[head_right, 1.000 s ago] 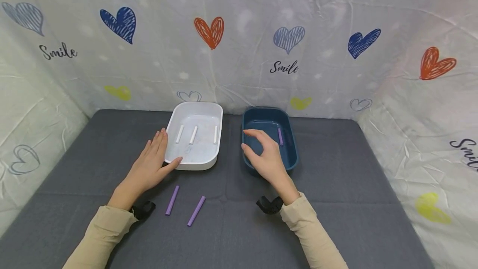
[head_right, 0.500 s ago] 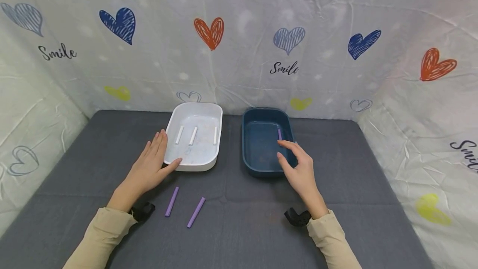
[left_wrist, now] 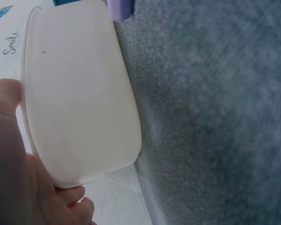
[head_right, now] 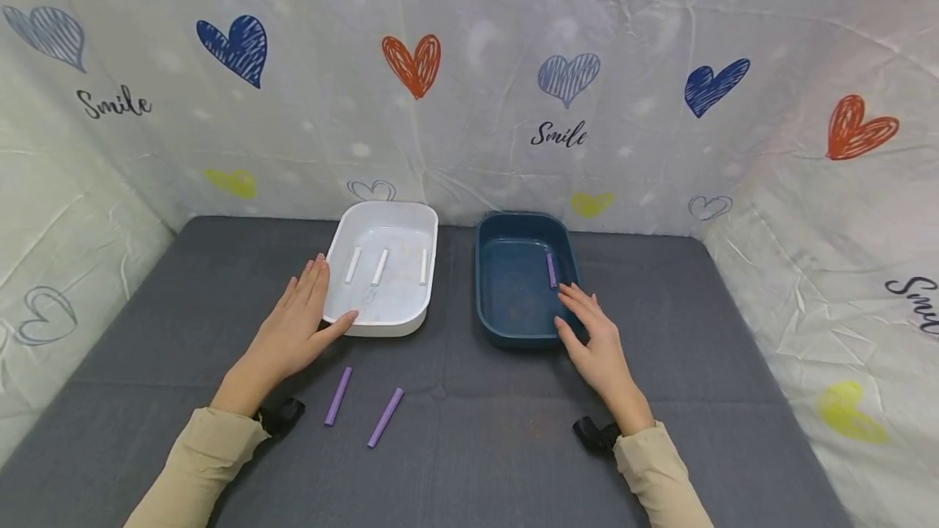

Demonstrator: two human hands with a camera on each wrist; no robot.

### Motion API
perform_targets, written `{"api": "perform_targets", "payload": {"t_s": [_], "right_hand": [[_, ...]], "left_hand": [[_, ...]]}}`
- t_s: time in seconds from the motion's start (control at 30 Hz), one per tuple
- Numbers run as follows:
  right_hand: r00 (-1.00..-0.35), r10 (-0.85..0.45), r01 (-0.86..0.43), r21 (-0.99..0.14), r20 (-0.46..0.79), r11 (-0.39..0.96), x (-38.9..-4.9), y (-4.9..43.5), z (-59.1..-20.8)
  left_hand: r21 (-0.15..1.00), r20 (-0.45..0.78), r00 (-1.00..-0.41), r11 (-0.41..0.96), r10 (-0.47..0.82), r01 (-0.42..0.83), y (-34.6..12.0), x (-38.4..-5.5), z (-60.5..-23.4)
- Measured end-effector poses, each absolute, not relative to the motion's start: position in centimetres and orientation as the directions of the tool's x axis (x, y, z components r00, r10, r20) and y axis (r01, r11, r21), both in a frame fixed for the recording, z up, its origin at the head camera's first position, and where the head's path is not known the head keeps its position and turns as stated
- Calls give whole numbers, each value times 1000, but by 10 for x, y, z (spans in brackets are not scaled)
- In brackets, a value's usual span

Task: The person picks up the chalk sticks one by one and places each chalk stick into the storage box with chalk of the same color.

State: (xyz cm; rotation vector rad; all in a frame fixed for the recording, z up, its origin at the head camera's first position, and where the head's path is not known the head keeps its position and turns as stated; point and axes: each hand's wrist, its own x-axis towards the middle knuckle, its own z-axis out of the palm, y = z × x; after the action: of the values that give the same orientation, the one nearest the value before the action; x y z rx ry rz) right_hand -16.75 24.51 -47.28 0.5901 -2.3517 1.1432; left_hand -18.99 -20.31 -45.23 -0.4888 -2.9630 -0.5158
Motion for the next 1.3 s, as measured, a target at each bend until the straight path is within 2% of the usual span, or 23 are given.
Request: {"api": "perform_targets", "payload": {"t_s": [0.27,0.53,0.93,1.1,1.3], "right_hand": [[-794,-282,-585,-552,539,594,-168,248,-482],[-778,-291,-602,-528,557,598,-170,249,-485],[-800,-270,-578,-568,536,585,-172,245,-484],[-804,-262,-574,-580,534,579,-173,245,-484],[-802,-258,-577,-587,539,568,-171,246,-483]], "left_hand": [[316,143,-944,890,299,330,-203,-189,-451],[322,152,-942,886,300,334,-204,-188,-451],[258,106,-935,899,338,354,-201,-188,-436],[291,123,-910,863,395,414,-192,-179,-423],[401,115,-883,792,456,461,-185,-161,-415]]}}
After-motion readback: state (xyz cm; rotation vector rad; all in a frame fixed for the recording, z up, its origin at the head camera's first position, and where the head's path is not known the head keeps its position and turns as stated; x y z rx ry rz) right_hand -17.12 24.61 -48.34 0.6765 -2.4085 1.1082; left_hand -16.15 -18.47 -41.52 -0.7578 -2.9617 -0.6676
